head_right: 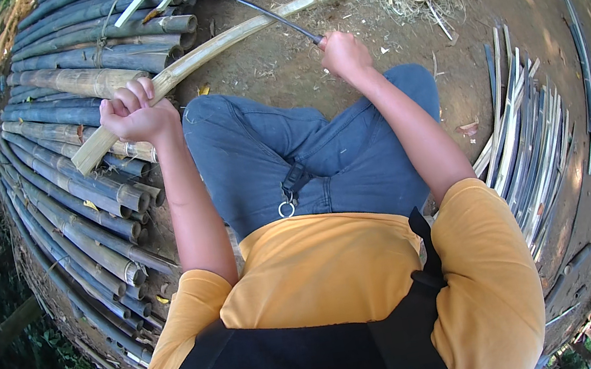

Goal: The person shaves a strip of bamboo by hand using a knife while sitting on the ground next to a pile of bamboo poles.

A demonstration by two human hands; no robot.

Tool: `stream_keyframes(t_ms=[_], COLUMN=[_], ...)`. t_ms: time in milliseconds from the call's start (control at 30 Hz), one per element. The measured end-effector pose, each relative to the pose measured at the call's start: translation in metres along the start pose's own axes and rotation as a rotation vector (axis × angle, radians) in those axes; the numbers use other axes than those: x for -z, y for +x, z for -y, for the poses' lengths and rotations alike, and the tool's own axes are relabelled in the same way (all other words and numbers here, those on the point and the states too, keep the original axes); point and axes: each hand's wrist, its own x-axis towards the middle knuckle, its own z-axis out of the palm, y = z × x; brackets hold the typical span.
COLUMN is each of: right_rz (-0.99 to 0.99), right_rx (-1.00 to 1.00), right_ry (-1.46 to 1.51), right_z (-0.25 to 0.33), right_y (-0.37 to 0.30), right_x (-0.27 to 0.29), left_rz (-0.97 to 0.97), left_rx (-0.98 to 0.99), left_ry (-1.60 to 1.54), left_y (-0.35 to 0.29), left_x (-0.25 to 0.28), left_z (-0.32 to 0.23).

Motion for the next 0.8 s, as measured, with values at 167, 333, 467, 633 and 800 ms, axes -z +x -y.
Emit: stream_keyframes(t_ms=[167,333,467,633,800], right_rz=[-0.034,-0.072,-0.075,0.035,-0.012], right_rx=[-0.087,-0.239,-0.151,0.076,-0.04], right_ry=[-0.046,-0.038,0.001,0.014,0.053], right_z=[-0.011,-0.044,-0.045,-0.001,-0.017], right_y=[0.04,0.08,0.06,-0.011,-0.006], right_x=[-0.009,-0.003,0.001,0.023,0.008], left_rz=[-0.009,0.042,0.055,0.186,0.213], left_rx=[-0.015,0.004,-0.001,-0.012,0.011], left_ry=[0.008,-0.036,-0.017,0.019,0.018], left_y=[-0.009,-0.02,-0.019,-0.007,-0.01], left_x=[-0.007,-0.011,-0.018,-0.022,-0.035], left_z=[-0.004,-0.005,-0.007,-0.015,-0.015])
